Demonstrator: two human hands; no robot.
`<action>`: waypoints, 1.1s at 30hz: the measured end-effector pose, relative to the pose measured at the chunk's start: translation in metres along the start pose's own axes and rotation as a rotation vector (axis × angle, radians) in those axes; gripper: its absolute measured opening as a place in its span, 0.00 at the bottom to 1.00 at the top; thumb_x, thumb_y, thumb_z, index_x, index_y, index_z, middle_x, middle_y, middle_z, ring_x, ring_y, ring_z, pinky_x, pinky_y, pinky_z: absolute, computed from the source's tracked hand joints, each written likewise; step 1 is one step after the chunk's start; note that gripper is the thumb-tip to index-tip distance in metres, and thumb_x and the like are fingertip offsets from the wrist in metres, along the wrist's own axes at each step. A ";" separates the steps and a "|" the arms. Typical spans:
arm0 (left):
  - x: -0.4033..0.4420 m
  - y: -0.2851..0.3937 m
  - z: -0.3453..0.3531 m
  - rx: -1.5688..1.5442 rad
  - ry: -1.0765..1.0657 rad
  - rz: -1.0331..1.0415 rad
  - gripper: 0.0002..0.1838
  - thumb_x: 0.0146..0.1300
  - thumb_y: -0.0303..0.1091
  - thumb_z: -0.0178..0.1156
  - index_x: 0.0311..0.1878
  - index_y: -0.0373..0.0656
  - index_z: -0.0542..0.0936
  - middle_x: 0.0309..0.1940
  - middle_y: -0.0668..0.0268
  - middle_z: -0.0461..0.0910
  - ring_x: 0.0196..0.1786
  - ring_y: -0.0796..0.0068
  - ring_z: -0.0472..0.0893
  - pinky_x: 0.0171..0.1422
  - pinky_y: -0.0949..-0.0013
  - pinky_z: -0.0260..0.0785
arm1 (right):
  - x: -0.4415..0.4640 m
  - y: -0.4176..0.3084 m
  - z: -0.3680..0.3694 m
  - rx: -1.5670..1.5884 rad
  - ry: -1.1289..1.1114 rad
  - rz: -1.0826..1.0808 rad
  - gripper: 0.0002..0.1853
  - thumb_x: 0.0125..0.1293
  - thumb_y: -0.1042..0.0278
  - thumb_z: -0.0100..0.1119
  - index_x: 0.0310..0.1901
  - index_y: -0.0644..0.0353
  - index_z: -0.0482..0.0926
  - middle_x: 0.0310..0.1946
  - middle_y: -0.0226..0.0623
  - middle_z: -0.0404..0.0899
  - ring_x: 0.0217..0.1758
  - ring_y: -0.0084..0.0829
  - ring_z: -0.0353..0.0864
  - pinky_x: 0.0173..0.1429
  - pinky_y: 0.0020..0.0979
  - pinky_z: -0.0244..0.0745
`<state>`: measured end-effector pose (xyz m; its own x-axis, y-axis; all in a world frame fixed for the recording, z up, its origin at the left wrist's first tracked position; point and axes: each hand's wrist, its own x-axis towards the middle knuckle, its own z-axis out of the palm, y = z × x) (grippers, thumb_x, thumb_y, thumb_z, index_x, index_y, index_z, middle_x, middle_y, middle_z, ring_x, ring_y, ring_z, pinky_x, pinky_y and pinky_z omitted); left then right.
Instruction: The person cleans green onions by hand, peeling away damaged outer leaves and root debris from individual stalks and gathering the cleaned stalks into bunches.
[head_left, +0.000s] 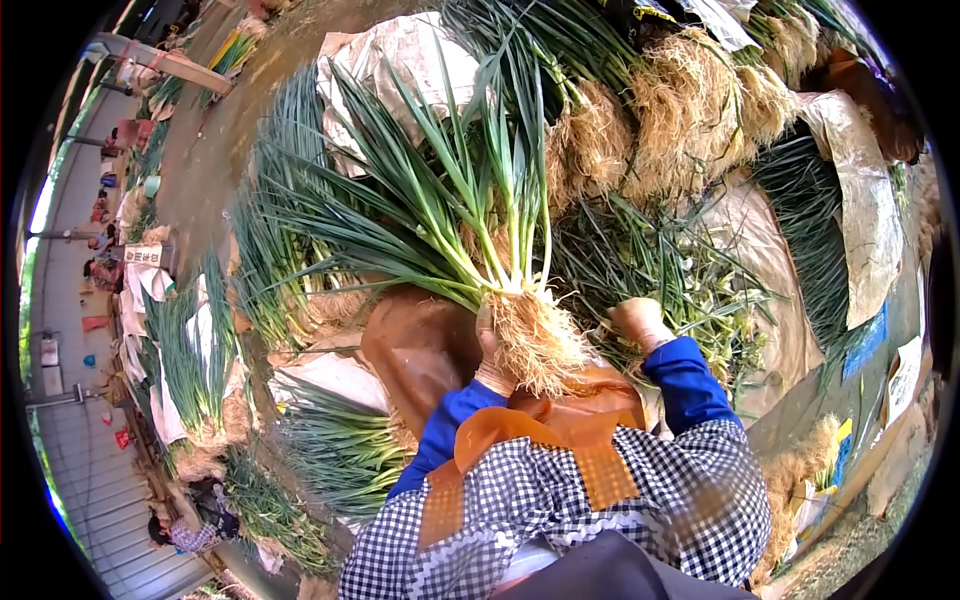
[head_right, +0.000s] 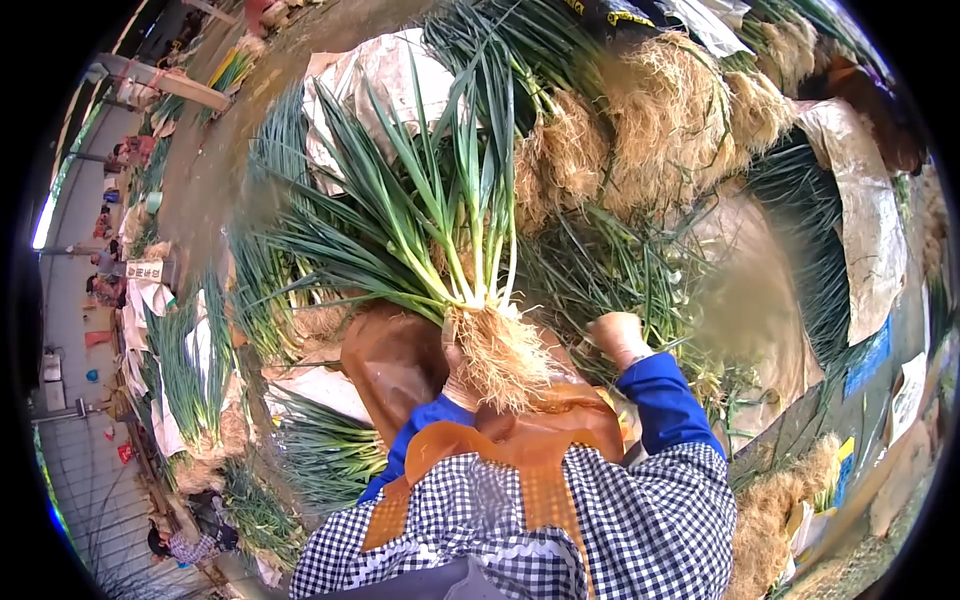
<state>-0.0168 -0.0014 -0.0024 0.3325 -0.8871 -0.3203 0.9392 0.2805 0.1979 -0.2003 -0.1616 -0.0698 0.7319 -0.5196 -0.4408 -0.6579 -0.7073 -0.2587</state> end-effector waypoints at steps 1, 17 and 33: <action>0.000 0.000 0.002 0.007 -0.018 0.004 0.29 0.61 0.53 0.49 0.58 0.40 0.70 0.49 0.57 0.76 0.50 0.60 0.76 0.58 0.54 0.68 | 0.002 0.005 0.002 0.126 0.154 0.035 0.18 0.63 0.50 0.51 0.27 0.55 0.81 0.21 0.41 0.80 0.27 0.42 0.81 0.31 0.38 0.75; -0.001 0.003 0.018 -0.070 0.062 -0.109 0.30 0.60 0.50 0.54 0.57 0.34 0.69 0.50 0.50 0.75 0.51 0.54 0.76 0.59 0.51 0.68 | 0.024 -0.017 -0.077 1.528 0.223 -0.147 0.16 0.69 0.57 0.48 0.25 0.54 0.71 0.21 0.23 0.69 0.23 0.15 0.64 0.31 0.20 0.60; 0.016 0.008 -0.043 0.100 0.177 -0.071 0.17 0.54 0.31 0.58 0.47 0.35 0.76 0.40 0.60 0.81 0.43 0.66 0.80 0.55 0.64 0.72 | 0.033 -0.092 -0.068 1.656 0.212 -0.225 0.14 0.67 0.60 0.53 0.47 0.62 0.74 0.40 0.29 0.76 0.43 0.24 0.75 0.45 0.27 0.71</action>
<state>-0.0005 0.0025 -0.0459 0.2844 -0.8227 -0.4923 0.9504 0.1743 0.2577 -0.1037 -0.1463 -0.0021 0.7490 -0.6341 -0.1924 0.0910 0.3860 -0.9180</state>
